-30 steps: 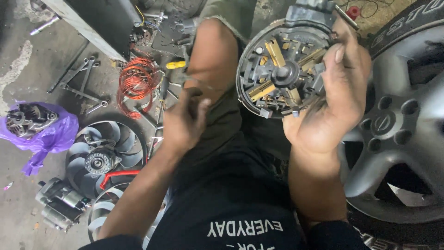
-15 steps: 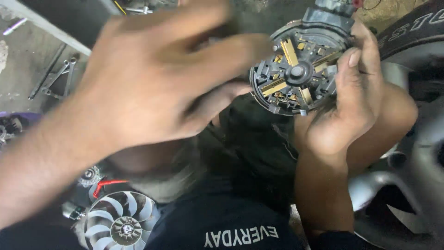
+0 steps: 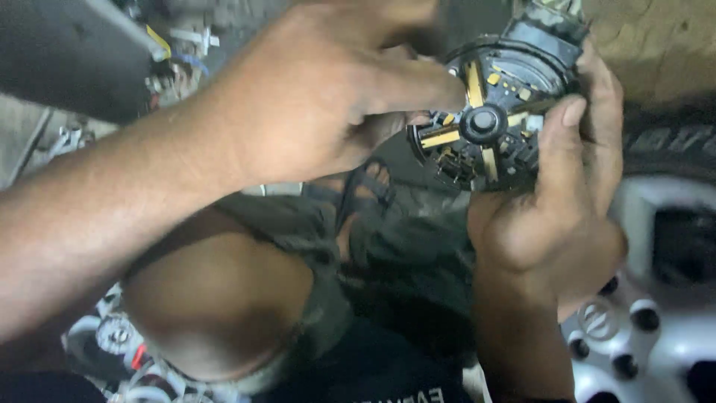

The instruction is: A person uses an angle grinder to grind and refine a motor component, likely a brush holder assembly, while sitting on a workshop floor.

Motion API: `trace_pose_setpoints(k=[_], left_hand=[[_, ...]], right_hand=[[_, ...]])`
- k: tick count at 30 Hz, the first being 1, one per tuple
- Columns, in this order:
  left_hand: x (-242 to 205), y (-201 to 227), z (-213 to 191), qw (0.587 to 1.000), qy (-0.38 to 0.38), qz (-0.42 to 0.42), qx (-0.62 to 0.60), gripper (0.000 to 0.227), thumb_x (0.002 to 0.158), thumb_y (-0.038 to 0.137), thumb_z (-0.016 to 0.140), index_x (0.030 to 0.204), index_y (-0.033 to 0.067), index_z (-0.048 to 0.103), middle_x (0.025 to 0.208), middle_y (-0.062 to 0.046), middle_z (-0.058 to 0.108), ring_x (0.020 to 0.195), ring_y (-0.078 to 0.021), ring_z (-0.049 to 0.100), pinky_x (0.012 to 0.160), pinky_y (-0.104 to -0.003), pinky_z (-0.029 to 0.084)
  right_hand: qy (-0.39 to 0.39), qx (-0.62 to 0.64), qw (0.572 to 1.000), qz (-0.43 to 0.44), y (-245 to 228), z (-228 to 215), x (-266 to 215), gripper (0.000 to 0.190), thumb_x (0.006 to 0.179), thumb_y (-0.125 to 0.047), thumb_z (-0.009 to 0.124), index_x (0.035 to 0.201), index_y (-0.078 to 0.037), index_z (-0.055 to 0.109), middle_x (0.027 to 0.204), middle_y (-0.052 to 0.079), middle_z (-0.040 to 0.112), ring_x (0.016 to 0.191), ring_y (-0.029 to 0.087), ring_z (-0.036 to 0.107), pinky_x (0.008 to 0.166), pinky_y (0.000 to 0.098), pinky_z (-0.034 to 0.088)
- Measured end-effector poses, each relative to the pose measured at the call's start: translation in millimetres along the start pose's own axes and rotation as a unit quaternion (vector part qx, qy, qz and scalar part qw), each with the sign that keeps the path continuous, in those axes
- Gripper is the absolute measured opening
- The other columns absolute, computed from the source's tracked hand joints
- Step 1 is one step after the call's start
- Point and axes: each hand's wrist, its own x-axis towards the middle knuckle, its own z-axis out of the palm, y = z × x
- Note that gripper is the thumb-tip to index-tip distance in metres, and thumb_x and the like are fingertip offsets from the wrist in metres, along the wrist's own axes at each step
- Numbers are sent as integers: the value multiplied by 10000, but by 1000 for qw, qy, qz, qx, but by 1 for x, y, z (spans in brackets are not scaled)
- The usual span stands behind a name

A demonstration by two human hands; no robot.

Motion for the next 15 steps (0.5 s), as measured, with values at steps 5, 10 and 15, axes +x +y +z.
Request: trace_pose_setpoints(k=[5, 10, 15], left_hand=[[14, -39, -10, 977, 90, -25, -192, 271, 947, -200, 851, 1177, -88, 763, 1092, -176, 701, 821, -250, 653, 690, -366, 484], [17, -63, -13, 966, 104, -24, -234, 225, 986, -241, 788, 1164, -113, 737, 956, -141, 714, 725, -201, 603, 641, -346, 421], [10, -83, 5, 971, 99, -36, -216, 231, 1010, -226, 775, 1197, -98, 729, 1046, -149, 733, 820, -212, 670, 705, -333, 497]], right_hand=[[-15, -9, 1000, -4, 5, 14, 55, 439, 1179, -210, 338, 1542, 30, 398, 1492, 201, 553, 1275, 235, 582, 1199, 336, 482], [-35, -32, 999, -25, 14, 29, 73, 419, 1202, -192, 332, 1557, 18, 406, 1516, 197, 546, 1311, 250, 575, 1238, 358, 479], [-57, -50, 997, -19, 32, 32, 85, 404, 1219, -178, 327, 1567, 8, 412, 1533, 195, 540, 1338, 262, 570, 1266, 374, 476]])
